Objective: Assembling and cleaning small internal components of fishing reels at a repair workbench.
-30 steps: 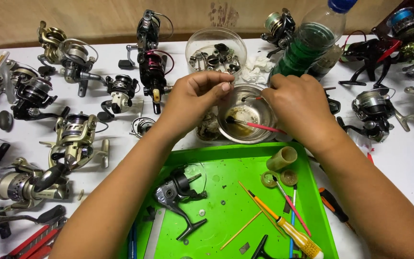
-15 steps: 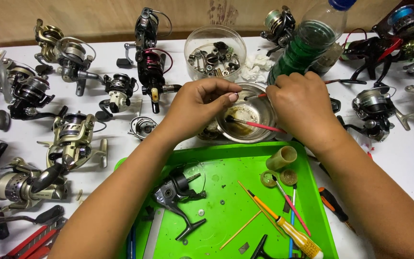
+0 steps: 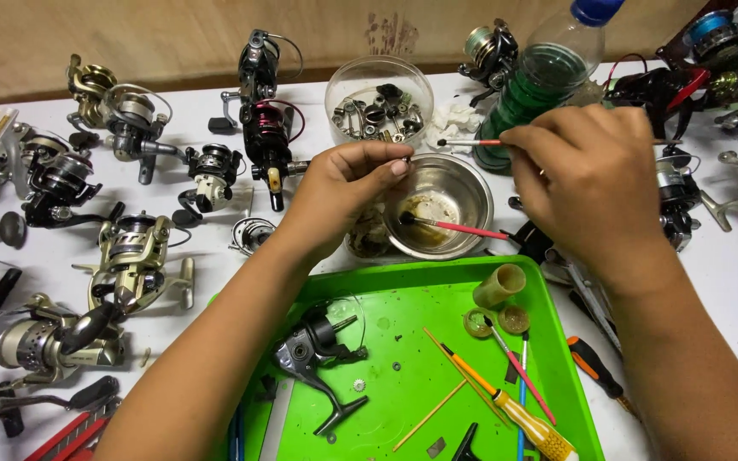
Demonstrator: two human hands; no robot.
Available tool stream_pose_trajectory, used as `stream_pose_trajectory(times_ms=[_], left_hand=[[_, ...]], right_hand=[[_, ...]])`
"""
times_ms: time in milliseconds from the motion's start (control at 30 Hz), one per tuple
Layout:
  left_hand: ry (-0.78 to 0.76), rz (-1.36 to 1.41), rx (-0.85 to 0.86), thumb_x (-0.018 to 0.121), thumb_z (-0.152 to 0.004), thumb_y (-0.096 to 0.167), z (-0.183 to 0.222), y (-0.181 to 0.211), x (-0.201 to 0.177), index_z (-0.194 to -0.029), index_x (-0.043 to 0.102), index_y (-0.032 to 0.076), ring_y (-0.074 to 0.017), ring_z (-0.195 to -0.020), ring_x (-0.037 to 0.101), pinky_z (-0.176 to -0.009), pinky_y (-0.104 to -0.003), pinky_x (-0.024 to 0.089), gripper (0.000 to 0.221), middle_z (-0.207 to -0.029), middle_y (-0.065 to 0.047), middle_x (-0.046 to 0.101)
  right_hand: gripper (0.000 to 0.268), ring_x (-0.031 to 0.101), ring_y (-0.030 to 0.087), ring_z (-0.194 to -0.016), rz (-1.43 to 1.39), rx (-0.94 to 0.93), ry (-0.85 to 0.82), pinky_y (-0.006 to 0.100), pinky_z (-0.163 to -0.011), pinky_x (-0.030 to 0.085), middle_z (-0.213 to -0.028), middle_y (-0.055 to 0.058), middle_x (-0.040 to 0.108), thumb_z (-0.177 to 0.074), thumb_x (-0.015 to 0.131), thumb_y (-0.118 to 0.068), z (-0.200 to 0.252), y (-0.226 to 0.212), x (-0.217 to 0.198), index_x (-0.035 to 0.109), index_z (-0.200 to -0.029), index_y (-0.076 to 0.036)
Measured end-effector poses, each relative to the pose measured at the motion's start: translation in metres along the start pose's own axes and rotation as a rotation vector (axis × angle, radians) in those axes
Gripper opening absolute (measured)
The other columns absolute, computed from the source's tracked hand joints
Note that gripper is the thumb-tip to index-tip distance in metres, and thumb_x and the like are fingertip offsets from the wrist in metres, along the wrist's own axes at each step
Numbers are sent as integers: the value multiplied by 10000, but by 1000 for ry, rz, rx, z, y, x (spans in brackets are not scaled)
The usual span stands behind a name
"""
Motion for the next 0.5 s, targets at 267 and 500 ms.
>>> stream_pose_trajectory(times_ms=[267,500], left_hand=[[2,98,-43,778,-873,74,-3,-14,3,-1163,739,14,-149,-802,720,-792,-255,630,298,-998,-89,772],[-38,62,-13,775,-886,66,-1,-13,8,-1121,747,12,-148,-761,725,-759,-252,642,243,-910,-91,766]], right_hand=[[102,650,275,-865,-168,-33,64,433,-845,417,-1008,62,712,-1022,859,-44,0,-12,-29,814,-1084,-112],[72,653,258,-842,-159,-77,56,419,-811,382,-995,15,714,-1038,822,-98,-1,-19,-27,815,-1066,-164]])
Point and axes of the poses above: each hand's wrist, its own z-axis away from the middle knuckle, its own x-axis out of the palm, y = z × x, the point moved 8 cm from there along -z, towards the middle knuckle
